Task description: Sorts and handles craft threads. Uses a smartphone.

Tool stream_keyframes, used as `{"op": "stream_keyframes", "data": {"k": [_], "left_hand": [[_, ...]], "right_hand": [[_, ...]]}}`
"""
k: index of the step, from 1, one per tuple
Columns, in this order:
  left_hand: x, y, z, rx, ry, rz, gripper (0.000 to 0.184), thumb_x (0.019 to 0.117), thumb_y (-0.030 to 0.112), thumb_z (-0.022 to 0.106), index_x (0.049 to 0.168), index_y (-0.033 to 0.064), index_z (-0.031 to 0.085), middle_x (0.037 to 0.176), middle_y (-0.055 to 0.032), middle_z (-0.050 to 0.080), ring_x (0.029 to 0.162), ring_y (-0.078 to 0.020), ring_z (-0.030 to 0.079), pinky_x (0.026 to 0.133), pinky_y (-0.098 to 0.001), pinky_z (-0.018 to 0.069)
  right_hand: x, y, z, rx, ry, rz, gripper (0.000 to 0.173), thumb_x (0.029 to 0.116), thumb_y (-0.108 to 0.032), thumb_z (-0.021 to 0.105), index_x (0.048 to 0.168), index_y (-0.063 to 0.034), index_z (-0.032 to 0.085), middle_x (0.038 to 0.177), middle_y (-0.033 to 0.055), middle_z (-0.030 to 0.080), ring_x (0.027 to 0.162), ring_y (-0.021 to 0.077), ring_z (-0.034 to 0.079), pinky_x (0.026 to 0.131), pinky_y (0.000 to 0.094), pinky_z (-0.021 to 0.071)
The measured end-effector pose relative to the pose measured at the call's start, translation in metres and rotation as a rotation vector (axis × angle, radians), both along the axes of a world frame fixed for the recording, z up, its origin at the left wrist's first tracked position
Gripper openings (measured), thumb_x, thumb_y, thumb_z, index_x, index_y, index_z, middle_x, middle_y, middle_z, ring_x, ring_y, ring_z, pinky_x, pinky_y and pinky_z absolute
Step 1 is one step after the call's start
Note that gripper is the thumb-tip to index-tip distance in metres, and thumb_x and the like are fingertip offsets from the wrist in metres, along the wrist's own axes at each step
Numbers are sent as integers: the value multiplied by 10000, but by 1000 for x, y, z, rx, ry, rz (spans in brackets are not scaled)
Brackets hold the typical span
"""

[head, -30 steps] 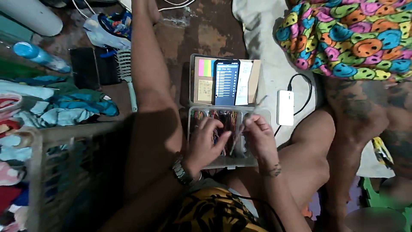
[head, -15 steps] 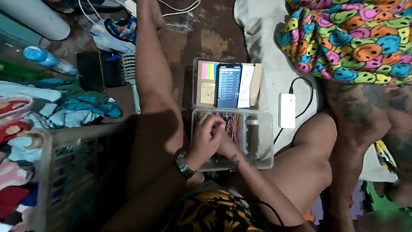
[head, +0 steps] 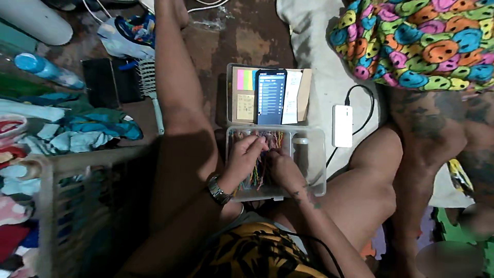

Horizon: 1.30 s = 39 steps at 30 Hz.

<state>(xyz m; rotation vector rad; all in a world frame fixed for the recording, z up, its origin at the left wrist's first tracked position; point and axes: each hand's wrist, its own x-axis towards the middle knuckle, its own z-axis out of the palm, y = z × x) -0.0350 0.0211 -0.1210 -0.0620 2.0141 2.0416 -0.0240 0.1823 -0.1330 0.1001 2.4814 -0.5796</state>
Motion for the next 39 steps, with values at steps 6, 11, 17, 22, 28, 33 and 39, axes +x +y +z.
{"op": "stream_keyframes", "data": {"k": [6, 11, 17, 22, 28, 33, 39], "left_hand": [[-4, 12, -1, -140, -198, -253, 277, 1078, 201, 491, 1195, 21, 665, 1157, -99, 661, 989, -122, 645, 884, -310, 533], [-5, 16, -4, -211, -251, -430, 332, 1092, 201, 449, 1333, 15, 580, 1297, -160, 608, 1099, -192, 645, 955, -366, 530], [-6, 19, 0, -307, -240, -518, 351, 1094, 185, 429, 1383, 23, 545, 1349, -161, 578, 1113, -193, 619, 962, -354, 503], [-6, 17, -1, -323, -237, -509, 365, 1093, 181, 442, 1408, 15, 524, 1407, -180, 553, 1233, -229, 583, 1036, -386, 472], [-6, 18, -2, -276, -183, -443, 323, 1081, 156, 465, 1354, 19, 572, 1346, -157, 588, 1104, -179, 632, 955, -336, 517], [-5, 22, 0, -105, -227, -263, 259, 1035, 153, 590, 1225, -21, 612, 1119, -109, 649, 917, -105, 664, 836, -274, 561], [-2, 21, 2, -38, -225, -155, 167, 1025, 150, 607, 1080, 0, 658, 960, -41, 675, 819, -55, 654, 773, -229, 551]], "right_hand": [[-4, 2, 5, 37, -79, -81, 412, 1032, -140, 524, 1416, 5, 540, 1479, 259, 474, 1271, 378, 581, 1041, 485, 500], [-4, 4, 3, 14, 78, -87, 301, 1034, -129, 515, 1256, 6, 666, 1244, 228, 656, 1150, 370, 652, 982, 514, 520], [-4, 1, -2, 3, 0, -120, 353, 1018, -148, 560, 1311, 39, 620, 1393, 257, 547, 1250, 363, 593, 1043, 469, 497], [-6, 6, -5, -48, 124, -141, 290, 1017, -117, 543, 1252, -6, 671, 1241, 210, 663, 1152, 343, 654, 1000, 490, 517], [1, 22, 2, -276, 236, -295, 391, 942, -85, 676, 1291, 37, 548, 1000, 142, 695, 862, 226, 691, 813, 405, 572], [14, 25, 5, -557, 384, -222, 192, 932, -78, 661, 1096, 21, 649, 908, 53, 680, 760, 46, 640, 713, 223, 552], [6, 35, 14, -552, 418, -88, 180, 982, -157, 633, 1041, -2, 703, 922, 53, 706, 798, 48, 658, 754, 227, 560]]}}
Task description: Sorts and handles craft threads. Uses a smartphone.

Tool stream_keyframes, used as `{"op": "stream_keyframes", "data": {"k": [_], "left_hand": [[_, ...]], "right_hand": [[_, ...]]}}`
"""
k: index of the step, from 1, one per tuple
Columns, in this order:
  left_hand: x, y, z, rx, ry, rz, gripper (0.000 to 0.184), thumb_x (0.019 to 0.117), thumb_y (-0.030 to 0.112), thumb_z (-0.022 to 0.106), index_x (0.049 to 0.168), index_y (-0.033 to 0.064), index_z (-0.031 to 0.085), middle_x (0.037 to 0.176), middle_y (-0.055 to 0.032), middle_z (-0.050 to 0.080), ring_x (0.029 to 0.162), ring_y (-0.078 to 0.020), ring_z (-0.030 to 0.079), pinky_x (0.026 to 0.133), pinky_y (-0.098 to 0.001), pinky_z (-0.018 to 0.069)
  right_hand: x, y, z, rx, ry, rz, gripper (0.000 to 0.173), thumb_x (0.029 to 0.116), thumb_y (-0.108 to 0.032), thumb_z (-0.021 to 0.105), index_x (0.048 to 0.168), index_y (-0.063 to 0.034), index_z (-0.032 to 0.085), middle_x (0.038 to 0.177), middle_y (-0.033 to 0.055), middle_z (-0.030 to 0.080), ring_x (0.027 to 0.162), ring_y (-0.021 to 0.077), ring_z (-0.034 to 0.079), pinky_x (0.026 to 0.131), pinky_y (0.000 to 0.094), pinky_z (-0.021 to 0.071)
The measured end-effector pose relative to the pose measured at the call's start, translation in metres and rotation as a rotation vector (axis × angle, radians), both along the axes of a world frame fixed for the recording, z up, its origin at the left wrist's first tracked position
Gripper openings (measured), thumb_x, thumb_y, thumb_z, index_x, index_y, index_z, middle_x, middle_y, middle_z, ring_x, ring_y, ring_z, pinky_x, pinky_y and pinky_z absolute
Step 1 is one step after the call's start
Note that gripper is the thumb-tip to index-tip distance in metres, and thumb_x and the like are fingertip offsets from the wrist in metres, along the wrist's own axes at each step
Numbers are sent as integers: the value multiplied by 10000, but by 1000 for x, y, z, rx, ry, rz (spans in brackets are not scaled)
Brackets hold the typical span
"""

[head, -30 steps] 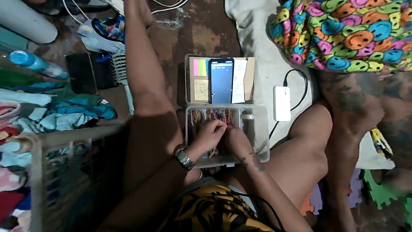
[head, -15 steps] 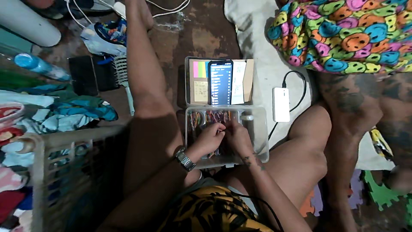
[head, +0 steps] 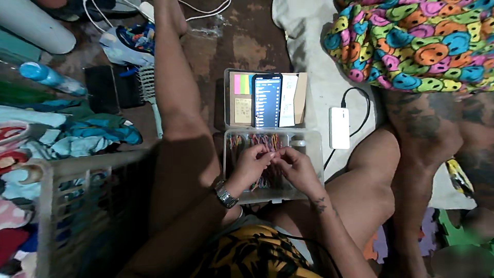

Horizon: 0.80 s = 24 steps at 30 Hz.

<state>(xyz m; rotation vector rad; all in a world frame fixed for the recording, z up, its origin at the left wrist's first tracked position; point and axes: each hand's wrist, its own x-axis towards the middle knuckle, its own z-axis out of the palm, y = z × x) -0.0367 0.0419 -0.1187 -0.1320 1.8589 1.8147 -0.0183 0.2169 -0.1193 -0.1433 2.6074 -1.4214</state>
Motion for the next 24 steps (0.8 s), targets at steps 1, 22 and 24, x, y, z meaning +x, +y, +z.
{"op": "stream_keyframes", "data": {"k": [1, 22, 24], "left_hand": [[-1, 0, 1, -12, -1, 2, 168, 1033, 148, 592, 1077, -1, 656, 952, -40, 664, 808, -51, 645, 768, -224, 547], [6, -2, -6, -165, 115, -258, 246, 1061, 179, 524, 1138, 3, 676, 1074, -114, 654, 865, -115, 643, 780, -263, 541], [6, -2, -7, -158, 121, -259, 244, 1059, 178, 527, 1134, 0, 676, 1088, -119, 664, 881, -119, 652, 801, -270, 545]], "right_hand": [[-5, 3, 2, 36, 42, 2, 206, 1002, -167, 599, 1034, -2, 718, 943, 72, 710, 822, 71, 662, 773, 252, 557], [-136, -26, 4, 608, 367, -55, 479, 1004, -190, 519, 1479, -235, 560, 1328, 271, 514, 1086, 472, 546, 780, 578, 498], [-139, -25, 2, 582, 370, -58, 472, 998, -182, 525, 1467, -208, 576, 1308, 275, 537, 1081, 481, 557, 799, 592, 499]]}}
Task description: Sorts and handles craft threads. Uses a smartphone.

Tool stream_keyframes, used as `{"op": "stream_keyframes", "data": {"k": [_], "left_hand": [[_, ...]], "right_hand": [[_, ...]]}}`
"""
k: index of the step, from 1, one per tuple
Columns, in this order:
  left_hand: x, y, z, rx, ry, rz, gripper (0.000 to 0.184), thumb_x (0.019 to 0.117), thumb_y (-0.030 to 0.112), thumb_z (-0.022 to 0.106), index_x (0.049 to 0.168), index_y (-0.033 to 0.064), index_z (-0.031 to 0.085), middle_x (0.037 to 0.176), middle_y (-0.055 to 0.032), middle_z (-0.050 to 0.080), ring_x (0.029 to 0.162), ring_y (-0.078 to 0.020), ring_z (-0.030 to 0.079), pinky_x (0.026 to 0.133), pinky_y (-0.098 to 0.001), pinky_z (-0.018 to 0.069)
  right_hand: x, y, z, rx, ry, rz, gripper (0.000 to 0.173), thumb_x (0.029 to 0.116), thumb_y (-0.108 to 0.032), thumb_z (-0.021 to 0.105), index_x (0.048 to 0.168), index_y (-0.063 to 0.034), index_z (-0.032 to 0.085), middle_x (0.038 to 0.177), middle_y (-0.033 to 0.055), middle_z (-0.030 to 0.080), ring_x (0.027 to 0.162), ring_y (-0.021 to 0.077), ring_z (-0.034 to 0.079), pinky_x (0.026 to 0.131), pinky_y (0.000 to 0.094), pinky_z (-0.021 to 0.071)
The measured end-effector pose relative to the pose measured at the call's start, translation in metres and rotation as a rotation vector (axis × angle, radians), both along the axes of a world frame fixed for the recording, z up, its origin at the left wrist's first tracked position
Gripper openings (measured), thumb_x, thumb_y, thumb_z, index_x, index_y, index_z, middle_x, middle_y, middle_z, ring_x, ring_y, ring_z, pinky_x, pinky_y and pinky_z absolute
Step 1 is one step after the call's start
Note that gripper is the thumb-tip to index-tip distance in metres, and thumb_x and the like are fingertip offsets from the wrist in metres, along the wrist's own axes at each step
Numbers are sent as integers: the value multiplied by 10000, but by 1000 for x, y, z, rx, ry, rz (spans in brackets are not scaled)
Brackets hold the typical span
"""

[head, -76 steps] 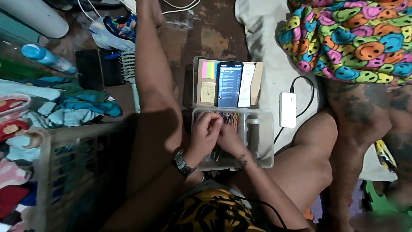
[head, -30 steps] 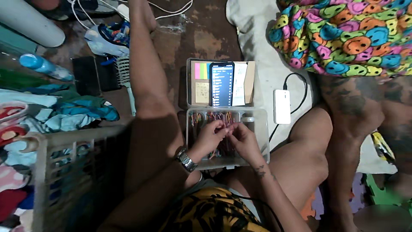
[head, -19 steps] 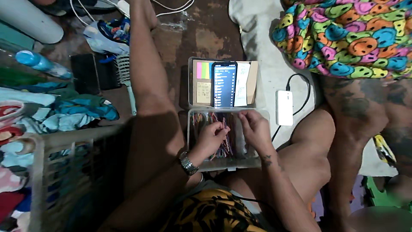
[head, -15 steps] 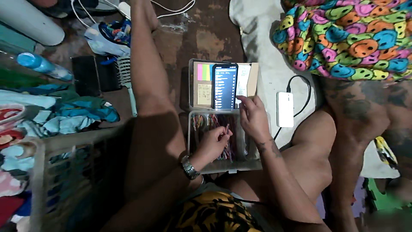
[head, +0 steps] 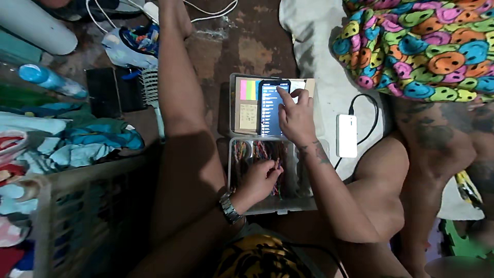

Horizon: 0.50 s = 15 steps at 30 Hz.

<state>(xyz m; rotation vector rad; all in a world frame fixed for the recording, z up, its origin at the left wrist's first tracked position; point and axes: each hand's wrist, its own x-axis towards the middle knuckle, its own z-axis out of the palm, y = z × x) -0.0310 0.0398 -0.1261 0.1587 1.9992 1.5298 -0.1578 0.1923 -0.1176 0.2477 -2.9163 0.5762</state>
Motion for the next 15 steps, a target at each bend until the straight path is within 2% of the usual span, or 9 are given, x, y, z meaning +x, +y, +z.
{"op": "stream_keyframes", "data": {"k": [4, 6, 9, 12, 15], "left_hand": [[1, -1, 0, 12, 16, 5, 238, 1055, 162, 529, 1132, -6, 679, 1094, -119, 667, 878, -112, 647, 809, -263, 539], [1, -1, 2, 12, 33, -3, 244, 1054, 165, 528, 1134, -8, 680, 1110, -123, 673, 900, -116, 639, 832, -268, 525], [0, -1, 5, 11, 28, -22, 258, 1058, 165, 525, 1158, -16, 680, 1140, -135, 682, 982, -138, 646, 899, -293, 516], [0, 1, 5, 13, -2, -39, 259, 1065, 174, 514, 1153, -10, 674, 1092, -118, 667, 886, -113, 634, 828, -271, 527], [0, 2, 5, 15, -21, -42, 249, 1065, 171, 521, 1147, -10, 670, 1081, -117, 664, 871, -107, 640, 821, -266, 535]], "right_hand": [[9, 9, 2, -233, -52, -31, 490, 1052, -226, 478, 1530, -118, 464, 1359, 267, 503, 1161, 432, 547, 894, 574, 494], [12, 18, 2, -310, -107, -43, 480, 1049, -230, 509, 1496, -61, 472, 1331, 254, 540, 1124, 380, 593, 865, 521, 522], [14, 28, 3, -387, -239, -51, 516, 998, -153, 640, 1465, -15, 469, 1323, 253, 569, 1036, 340, 639, 822, 477, 542], [10, 35, 4, -405, -389, -49, 559, 925, -92, 739, 1426, -18, 503, 1279, 239, 599, 954, 329, 665, 788, 472, 561], [1, 37, 4, -379, -549, -26, 588, 864, -34, 774, 1389, -8, 509, 1221, 200, 634, 938, 298, 682, 828, 481, 569]]}}
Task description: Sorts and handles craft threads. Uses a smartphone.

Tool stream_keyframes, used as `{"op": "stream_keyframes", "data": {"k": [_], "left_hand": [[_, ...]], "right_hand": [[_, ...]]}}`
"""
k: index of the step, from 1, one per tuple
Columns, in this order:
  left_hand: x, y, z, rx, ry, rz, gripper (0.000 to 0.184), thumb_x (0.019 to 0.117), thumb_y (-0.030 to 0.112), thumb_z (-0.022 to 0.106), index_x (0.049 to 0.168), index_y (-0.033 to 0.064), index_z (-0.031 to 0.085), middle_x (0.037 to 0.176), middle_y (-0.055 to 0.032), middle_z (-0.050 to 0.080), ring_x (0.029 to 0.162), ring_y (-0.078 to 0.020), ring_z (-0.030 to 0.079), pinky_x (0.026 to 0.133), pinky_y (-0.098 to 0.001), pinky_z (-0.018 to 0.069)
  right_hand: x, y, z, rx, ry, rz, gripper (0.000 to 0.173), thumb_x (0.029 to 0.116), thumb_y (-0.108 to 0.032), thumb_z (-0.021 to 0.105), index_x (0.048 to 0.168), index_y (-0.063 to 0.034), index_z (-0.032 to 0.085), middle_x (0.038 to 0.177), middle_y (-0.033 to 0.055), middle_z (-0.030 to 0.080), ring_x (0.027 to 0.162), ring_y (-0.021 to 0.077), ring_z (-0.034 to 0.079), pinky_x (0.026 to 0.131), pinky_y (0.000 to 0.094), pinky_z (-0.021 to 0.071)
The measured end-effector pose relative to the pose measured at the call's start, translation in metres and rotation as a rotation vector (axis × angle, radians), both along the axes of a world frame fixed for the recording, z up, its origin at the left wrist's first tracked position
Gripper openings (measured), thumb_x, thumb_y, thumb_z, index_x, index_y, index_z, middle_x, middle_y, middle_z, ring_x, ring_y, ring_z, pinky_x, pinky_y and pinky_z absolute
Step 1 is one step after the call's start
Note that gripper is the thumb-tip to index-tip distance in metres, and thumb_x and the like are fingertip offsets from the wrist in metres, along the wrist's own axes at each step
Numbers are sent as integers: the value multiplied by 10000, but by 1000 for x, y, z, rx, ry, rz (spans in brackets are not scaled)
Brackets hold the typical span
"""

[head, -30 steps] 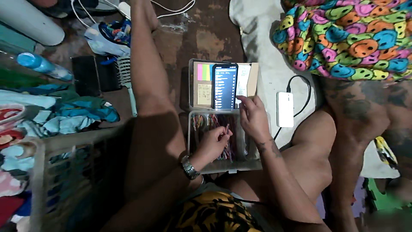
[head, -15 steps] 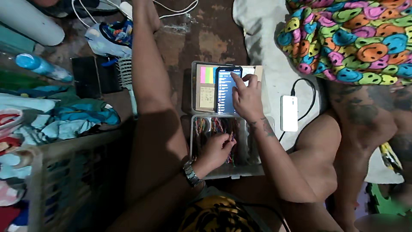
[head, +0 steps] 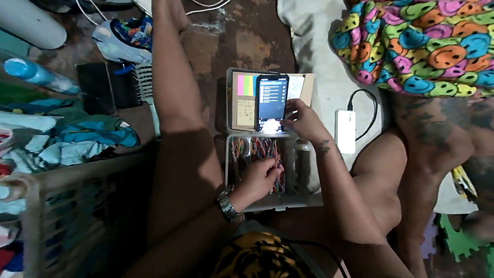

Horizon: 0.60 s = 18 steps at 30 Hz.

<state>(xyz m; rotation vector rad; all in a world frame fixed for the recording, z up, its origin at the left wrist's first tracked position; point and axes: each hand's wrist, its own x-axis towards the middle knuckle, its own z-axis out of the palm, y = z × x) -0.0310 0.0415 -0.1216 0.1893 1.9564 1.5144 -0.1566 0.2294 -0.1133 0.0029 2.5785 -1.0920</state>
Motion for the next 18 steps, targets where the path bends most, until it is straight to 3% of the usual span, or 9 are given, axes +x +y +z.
{"op": "stream_keyframes", "data": {"k": [5, 14, 18], "left_hand": [[0, -1, -1, -5, 3, -4, 247, 1064, 167, 522, 1143, -16, 667, 1085, -121, 661, 882, -113, 642, 828, -266, 535], [1, -1, -5, 17, 28, -2, 256, 1058, 173, 525, 1154, -14, 672, 1073, -124, 669, 880, -128, 650, 831, -287, 542], [1, -1, -5, 20, 17, -4, 253, 1060, 170, 523, 1153, -14, 671, 1069, -124, 663, 872, -122, 639, 821, -279, 537]], "right_hand": [[-6, 0, 2, 11, -123, 50, 591, 837, 43, 764, 1359, 2, 489, 1205, 209, 638, 936, 314, 695, 842, 507, 573], [-7, -9, -5, 155, -86, 30, 704, 755, -58, 869, 1341, 9, 486, 1089, 235, 676, 949, 383, 693, 858, 598, 546], [-8, -7, -3, 107, -100, 23, 614, 828, -104, 832, 1334, 11, 504, 1108, 222, 664, 964, 350, 683, 871, 565, 546]]}}
